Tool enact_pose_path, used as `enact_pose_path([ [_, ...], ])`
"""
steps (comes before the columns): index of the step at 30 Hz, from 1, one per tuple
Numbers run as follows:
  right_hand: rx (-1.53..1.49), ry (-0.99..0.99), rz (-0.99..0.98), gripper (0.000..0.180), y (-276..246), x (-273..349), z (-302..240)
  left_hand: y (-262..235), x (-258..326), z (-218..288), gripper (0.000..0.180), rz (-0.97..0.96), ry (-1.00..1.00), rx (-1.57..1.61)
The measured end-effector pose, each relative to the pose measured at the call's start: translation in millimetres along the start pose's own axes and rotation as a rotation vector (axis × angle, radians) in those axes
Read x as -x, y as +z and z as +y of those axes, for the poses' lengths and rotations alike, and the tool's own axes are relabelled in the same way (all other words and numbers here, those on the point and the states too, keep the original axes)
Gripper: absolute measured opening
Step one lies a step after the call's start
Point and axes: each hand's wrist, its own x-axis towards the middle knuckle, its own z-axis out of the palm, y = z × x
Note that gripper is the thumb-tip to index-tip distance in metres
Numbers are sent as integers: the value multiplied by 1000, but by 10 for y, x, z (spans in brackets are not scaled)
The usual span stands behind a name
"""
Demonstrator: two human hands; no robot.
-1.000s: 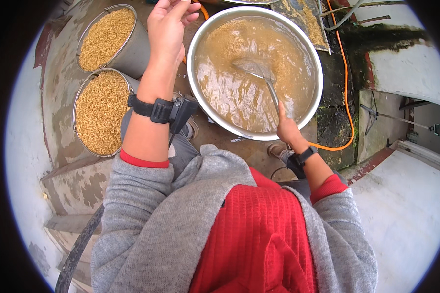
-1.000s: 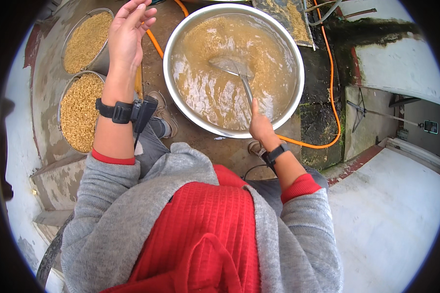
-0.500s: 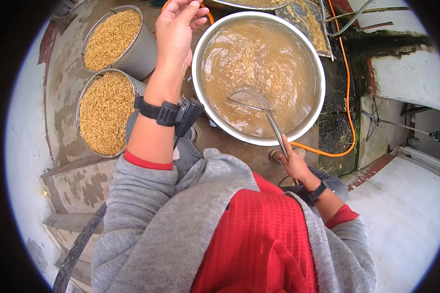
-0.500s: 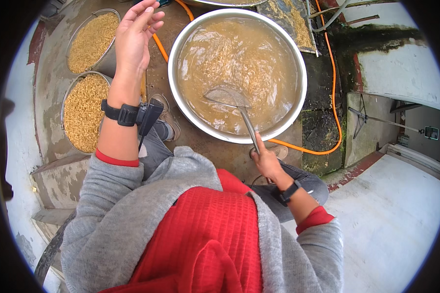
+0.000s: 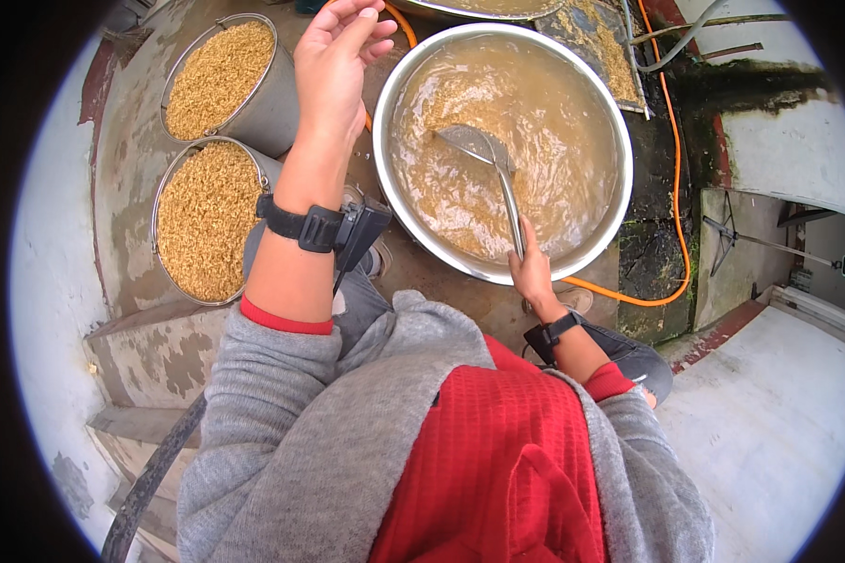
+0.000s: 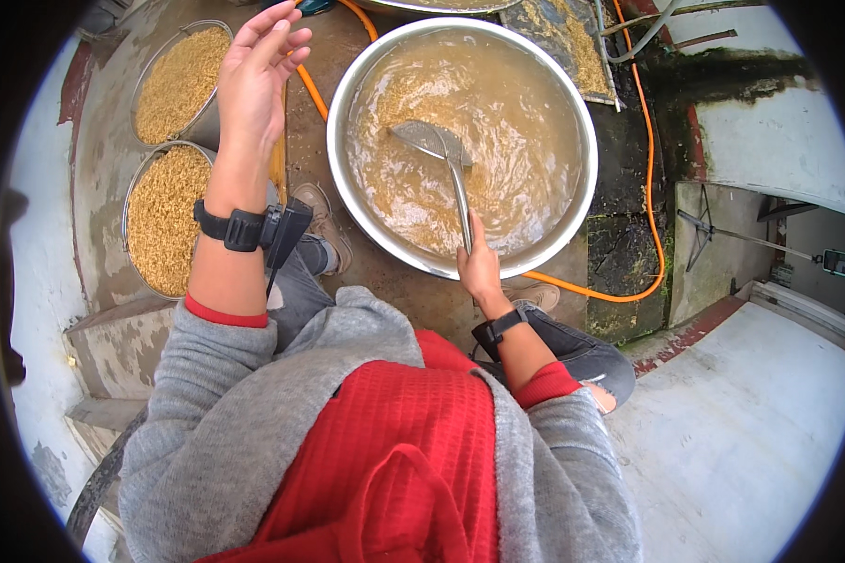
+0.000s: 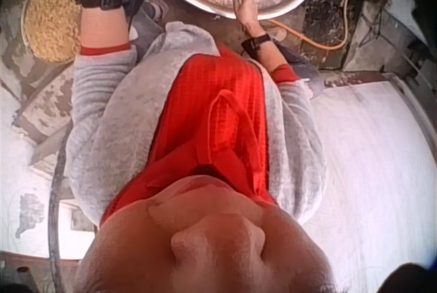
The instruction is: The person uses a large mesh strainer to scoop grains from a large basin of water and transfers them into metal buckets. They also use an orange hose to add water to the basin and stir the contents with the strainer.
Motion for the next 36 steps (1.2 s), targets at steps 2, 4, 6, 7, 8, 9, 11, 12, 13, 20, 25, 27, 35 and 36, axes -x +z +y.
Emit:
enact_pose_path([
  [2, 14, -18, 42, 72, 14, -130, -23, -3, 9, 14, 21, 9, -4, -12],
  [4, 23, -63, 101, 70, 9, -262, -32, 16, 14, 20, 21, 23, -13, -26],
  [6, 24, -28, 87, 69, -37, -416, -18, 29, 19, 29, 21, 15, -9, -41],
  [7, 27, -37, 105, 69, -50, -503, -18, 32, 16, 32, 21, 13, -5, -49],
  [8, 49, -38, 122, 68, -76, -589, -12, 33, 18, 30, 21, 10, -4, -44],
  [9, 72, -41, 138, 68, -105, -681, -8, 31, 17, 27, 21, 8, -3, -40],
  [11, 148, -31, 162, 67, -170, -871, 4, 14, 13, 13, 21, 7, 0, -38],
  [12, 204, -3, 147, 67, -214, -977, 15, 3, 7, 3, 21, 8, 1, -41],
  [13, 255, 11, 138, 67, -264, -1078, 35, -6, 5, -10, 21, 8, 1, -43],
  [20, 303, 257, -148, 76, -393, -912, 154, -33, -51, -57, 24, -42, 34, -84],
  [25, -19, 400, -301, 80, -504, -255, 83, -16, -67, -87, 25, -82, 47, -97],
  [27, -160, 388, -298, 79, -498, -38, 15, -7, -65, -99, 25, -84, 44, -94],
  [35, -649, 377, -306, 74, -710, 476, -163, -8, -44, -107, 24, -66, 29, -131],
  [36, -576, 367, -252, 73, -757, 480, -146, -16, -48, -108, 24, -70, 29, -130],
])
